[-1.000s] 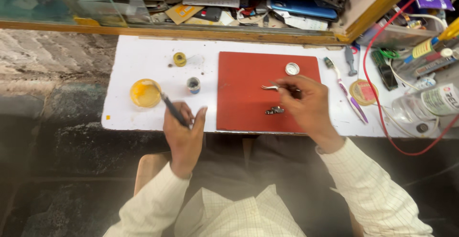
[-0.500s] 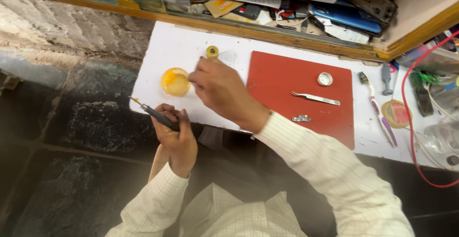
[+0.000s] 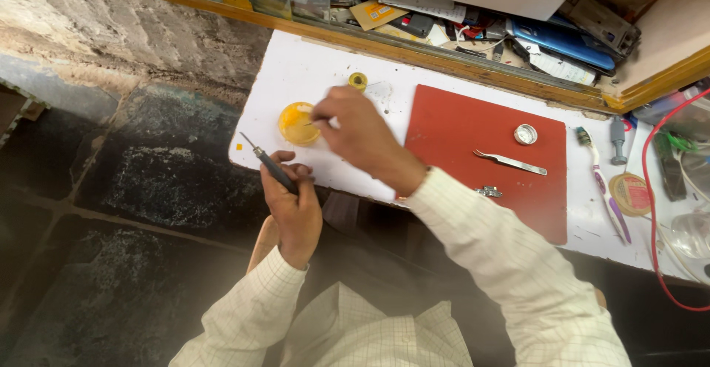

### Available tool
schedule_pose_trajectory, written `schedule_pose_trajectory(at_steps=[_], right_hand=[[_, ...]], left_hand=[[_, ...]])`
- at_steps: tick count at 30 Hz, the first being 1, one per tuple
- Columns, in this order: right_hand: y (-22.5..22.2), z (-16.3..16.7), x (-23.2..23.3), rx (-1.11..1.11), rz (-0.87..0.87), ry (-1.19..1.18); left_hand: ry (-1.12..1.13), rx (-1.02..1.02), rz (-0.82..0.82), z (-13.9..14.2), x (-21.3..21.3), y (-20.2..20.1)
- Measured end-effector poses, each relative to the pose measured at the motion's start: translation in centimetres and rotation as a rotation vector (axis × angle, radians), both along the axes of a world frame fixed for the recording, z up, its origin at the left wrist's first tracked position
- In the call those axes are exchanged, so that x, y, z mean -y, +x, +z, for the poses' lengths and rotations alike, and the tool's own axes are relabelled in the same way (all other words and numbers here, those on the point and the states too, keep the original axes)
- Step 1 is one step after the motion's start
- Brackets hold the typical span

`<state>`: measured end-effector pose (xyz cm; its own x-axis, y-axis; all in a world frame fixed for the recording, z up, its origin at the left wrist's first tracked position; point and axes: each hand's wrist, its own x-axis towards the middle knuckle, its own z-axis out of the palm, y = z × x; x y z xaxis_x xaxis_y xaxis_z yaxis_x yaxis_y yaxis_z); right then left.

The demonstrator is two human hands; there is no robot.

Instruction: The person solders a small electronic component on a red work mat, holding the part with tweezers while applying solder with a soldering iron. They dip the part in a small tin, use a hot air gun on it, and continue soldering and repositioning the component with the tweezers.

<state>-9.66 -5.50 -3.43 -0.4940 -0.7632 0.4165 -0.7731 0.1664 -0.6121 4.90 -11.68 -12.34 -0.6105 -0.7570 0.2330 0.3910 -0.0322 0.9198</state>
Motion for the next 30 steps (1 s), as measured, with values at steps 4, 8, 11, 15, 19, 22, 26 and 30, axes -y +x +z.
schedule_pose_trajectory(at_steps=[4, 8, 11, 15, 19, 22, 26, 30], right_hand=[[-0.8, 1.1, -4.6, 0.554, -0.153, -0.041], [-0.7, 1.2, -8.8, 0.88, -0.154, -0.197], [-0.4, 1.0, -11.2, 0.95, -0.187, -0.246], [0.0, 1.2, -13.6, 0.938, -0.229, -0.309], [0.8, 1.6, -14.5, 0.788, -0.335, -0.263], [1.6, 2.3, -14.4, 0.425, -0.367, -0.182], [2.3, 3.6, -14.2, -0.173, -0.245, -0.114], [2.4, 4.4, -14.3, -0.525, -0.105, 0.027]], left_hand=[[-0.005, 0.205, -0.039, 2.1, -1.0, -0.5], [-0.285, 0.312, -0.051, 4.0, -1.9, -2.7], [-0.53, 0.307, -0.002, 4.6, -2.1, -4.9], [-0.681, 0.415, -0.022, 4.5, -2.1, -7.3], [-0.542, 0.452, -0.164, 4.7, -2.1, -8.3], [-0.477, 0.479, -0.244, 5.2, -2.5, -8.1], [-0.72, 0.405, -0.245, 5.8, -3.4, -7.0], [-0.911, 0.267, -0.162, 6.5, -4.2, -6.1]])
